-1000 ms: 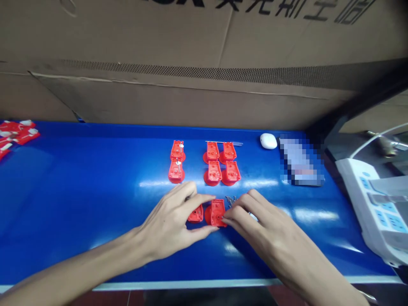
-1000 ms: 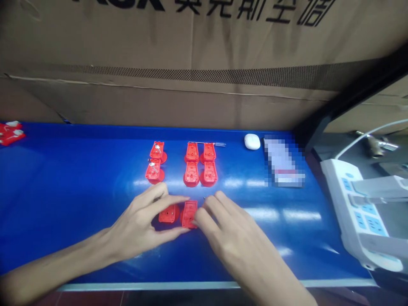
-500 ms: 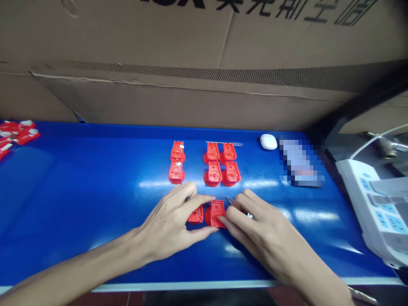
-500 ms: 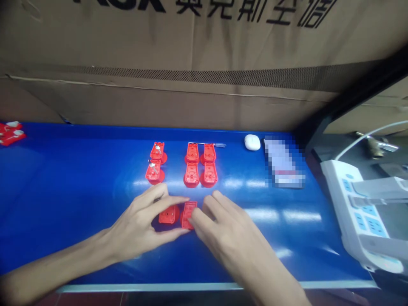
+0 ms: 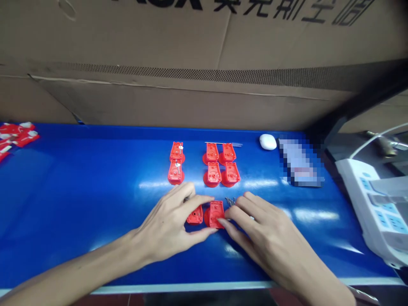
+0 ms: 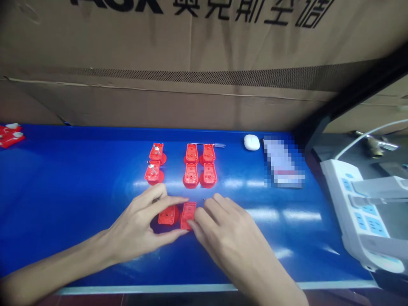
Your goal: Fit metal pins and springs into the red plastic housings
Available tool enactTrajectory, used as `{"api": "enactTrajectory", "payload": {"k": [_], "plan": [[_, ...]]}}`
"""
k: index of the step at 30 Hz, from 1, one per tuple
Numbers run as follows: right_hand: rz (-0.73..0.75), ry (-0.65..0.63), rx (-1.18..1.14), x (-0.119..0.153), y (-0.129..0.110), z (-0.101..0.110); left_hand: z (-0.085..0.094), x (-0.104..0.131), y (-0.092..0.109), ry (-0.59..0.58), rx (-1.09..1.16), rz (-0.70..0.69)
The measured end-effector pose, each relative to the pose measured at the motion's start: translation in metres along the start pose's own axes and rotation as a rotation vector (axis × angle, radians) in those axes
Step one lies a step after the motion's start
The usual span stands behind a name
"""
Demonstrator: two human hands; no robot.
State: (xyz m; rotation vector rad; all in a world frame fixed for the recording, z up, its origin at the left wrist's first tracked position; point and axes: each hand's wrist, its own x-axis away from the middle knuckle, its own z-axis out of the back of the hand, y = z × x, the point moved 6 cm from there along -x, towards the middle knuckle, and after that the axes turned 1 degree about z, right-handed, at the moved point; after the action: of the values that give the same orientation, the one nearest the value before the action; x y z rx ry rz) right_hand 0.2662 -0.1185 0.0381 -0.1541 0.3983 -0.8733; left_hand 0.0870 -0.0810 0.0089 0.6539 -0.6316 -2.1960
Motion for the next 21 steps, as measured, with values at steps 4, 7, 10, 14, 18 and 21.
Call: {"api": "enactTrajectory", "payload": {"k": [4, 7, 10, 14, 18, 21], "plan": [[-0.022, -0.034, -0.027, -0.0008, 0.0020, -0.0026, 0.0006, 0.0000, 0.0001, 0.002, 0.005, -0.001], [-0.026, -0.031, -0.055, -0.0015, 0.0035, -0.0045, 0.0009, 0.0002, -0.0001, 0.003, 0.007, 0.005], [-0.028, -0.041, -0.077, -0.0010, 0.0039, -0.0070, 0.0004, 0.0001, -0.0001, -0.003, 0.009, 0.006], [-0.037, -0.048, -0.090, 0.0003, 0.0036, -0.0094, -0.0003, 0.0001, -0.0007, 0.002, 0.005, 0.005], [-0.030, -0.015, -0.045, 0.0009, 0.0029, -0.0076, 0.0009, 0.0003, 0.0005, 0.000, 0.000, 0.006], [-0.043, 0.025, -0.006, 0.0021, 0.0019, -0.0008, 0.0050, 0.0004, 0.0045, 0.008, 0.013, 0.013]]}}
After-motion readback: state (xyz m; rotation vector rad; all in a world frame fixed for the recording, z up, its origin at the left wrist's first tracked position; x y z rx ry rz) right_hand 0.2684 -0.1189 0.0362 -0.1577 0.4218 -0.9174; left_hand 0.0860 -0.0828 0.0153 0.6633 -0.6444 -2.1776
